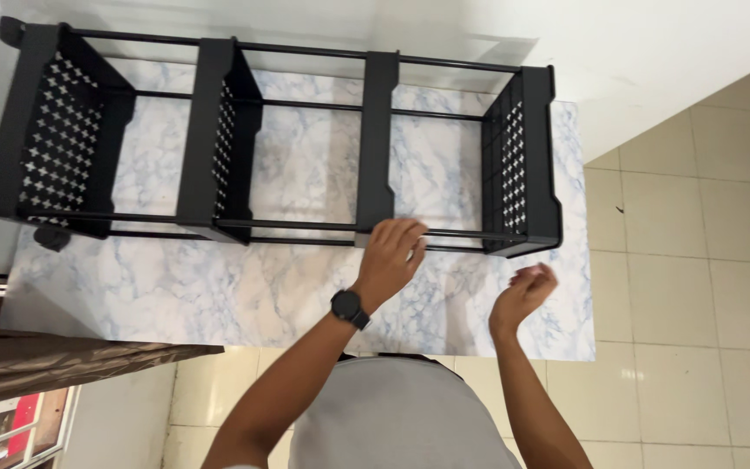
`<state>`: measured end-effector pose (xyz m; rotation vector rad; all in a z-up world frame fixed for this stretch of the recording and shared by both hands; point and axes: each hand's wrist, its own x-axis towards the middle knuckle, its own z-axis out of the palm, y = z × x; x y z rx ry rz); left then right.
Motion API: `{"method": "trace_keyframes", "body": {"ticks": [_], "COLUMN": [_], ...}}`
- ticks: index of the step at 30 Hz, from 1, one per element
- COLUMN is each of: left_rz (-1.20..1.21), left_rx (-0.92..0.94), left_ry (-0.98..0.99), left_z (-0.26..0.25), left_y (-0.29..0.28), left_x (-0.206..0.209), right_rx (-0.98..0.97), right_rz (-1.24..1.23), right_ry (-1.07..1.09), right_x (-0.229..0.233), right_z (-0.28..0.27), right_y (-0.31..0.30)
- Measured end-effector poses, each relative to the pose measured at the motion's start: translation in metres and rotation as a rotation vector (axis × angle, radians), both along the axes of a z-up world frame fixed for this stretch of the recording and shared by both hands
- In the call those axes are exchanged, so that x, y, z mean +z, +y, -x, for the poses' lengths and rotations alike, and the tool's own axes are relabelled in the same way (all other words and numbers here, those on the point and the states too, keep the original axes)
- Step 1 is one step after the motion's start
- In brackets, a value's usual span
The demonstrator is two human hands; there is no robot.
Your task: The person assembles a black plastic shelving unit by inserting wheels into the frame and connecting multiple crate sections. They align and snap the crates into place, then adjust the assembled unit on a marble-patterned surface.
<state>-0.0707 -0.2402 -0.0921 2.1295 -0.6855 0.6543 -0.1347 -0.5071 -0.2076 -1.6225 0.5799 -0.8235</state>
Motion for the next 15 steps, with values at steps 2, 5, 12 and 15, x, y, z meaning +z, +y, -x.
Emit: {"method": "trace_keyframes", "body": {"ticks": [2,5,12,15], "left_rz": [-0.158,-0.396,-0.506,-0.537], "left_rx": [-0.086,-0.173,-0.168,-0.118], "left_ry": [-0.013,-0.013,0.051,0.062], "left_z": [-0.014,-0.029,-0.034,-0.035], "left_y": [-0.018,-0.040,-0.072,-0.080], "left_x": [0.004,-0.001,-0.034,-0.042], "right_rx": [-0.055,-0.009,0.255,0.175], "right_rz": [0.146,0.299,0.123,0.145], "right_ry": [-0.096,-0.170,0.183,0.237], "right_x": [0.015,0.037,0.064,0.067], "right_z": [-0.009,-0.034,-0.078,-0.084], "right_y": [-0.021,-0.051,-0.067,-0.060]}}
